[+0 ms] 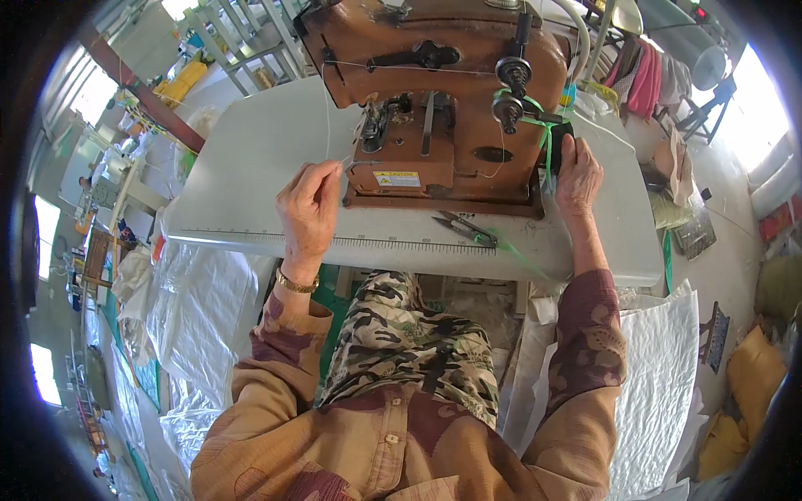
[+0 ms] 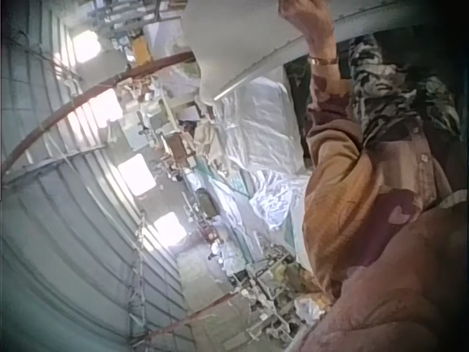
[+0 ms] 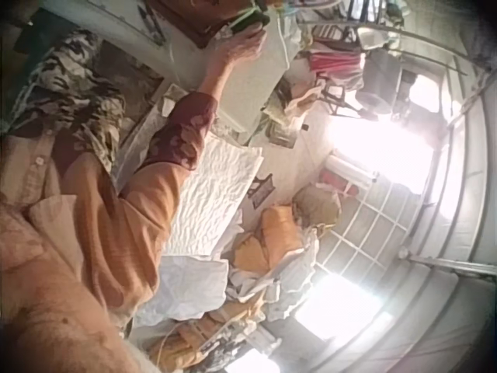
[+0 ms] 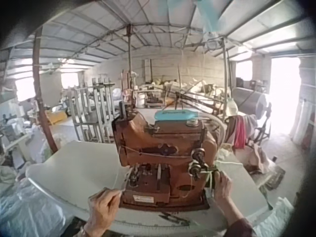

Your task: The person sews a white plastic sheet using a sewing machine, then cuts the thread and adjusts the machine's thread tension. They handle the plastic sheet, folding and aligning it before sewing again.

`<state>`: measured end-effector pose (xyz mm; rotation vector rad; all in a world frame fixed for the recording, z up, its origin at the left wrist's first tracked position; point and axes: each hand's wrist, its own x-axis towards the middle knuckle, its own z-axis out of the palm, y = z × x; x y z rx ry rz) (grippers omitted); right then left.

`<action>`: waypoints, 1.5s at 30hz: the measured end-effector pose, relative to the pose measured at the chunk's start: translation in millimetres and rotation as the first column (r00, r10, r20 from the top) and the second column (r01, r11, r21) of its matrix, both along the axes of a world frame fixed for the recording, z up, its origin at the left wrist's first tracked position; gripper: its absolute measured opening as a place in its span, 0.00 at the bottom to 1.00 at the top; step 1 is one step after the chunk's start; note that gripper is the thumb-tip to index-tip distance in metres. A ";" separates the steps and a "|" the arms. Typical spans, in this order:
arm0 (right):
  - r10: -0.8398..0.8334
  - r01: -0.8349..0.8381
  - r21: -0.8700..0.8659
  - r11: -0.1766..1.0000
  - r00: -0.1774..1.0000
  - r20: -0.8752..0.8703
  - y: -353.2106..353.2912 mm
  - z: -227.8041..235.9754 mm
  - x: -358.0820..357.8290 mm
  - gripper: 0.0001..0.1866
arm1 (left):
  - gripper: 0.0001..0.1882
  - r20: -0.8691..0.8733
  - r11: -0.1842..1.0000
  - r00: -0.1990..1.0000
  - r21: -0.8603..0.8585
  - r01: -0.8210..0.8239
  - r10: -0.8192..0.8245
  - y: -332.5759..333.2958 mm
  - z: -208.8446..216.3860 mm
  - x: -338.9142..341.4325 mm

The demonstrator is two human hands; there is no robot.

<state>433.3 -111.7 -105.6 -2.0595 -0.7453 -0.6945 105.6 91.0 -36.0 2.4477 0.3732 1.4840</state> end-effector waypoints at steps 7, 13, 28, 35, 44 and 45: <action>-0.020 -0.065 -0.339 0.938 0.970 -0.241 -4.6 38.6 15.6 0.26 | 0.04 -0.037 1.000 0.999 -0.011 -0.010 0.009 4.4 7.1 12.5; 0.044 -0.042 -0.031 0.999 0.997 0.060 3.4 7.7 24.6 0.22 | 0.03 -0.109 0.997 0.993 0.072 -0.039 0.047 14.8 6.2 23.7; 0.148 -0.141 0.114 0.983 0.987 -0.056 3.5 -1.2 20.2 0.21 | 0.03 -0.271 0.988 0.963 -0.141 -0.056 0.016 41.6 17.2 40.0; 0.121 -0.114 0.095 0.989 0.990 -0.078 3.6 -4.5 21.0 0.23 | 0.05 -0.327 0.958 0.943 -0.285 -0.043 -0.055 51.2 14.3 48.5; 0.117 -0.112 0.101 0.989 0.992 -0.044 3.4 -5.4 23.1 0.24 | 0.08 -0.462 0.939 0.884 -0.328 -0.101 -0.066 69.2 26.0 56.5; 0.117 -0.114 0.107 0.988 0.993 -0.030 3.8 -6.6 23.4 0.23 | 0.08 -0.462 0.937 0.884 -0.336 -0.097 -0.075 69.6 26.6 57.1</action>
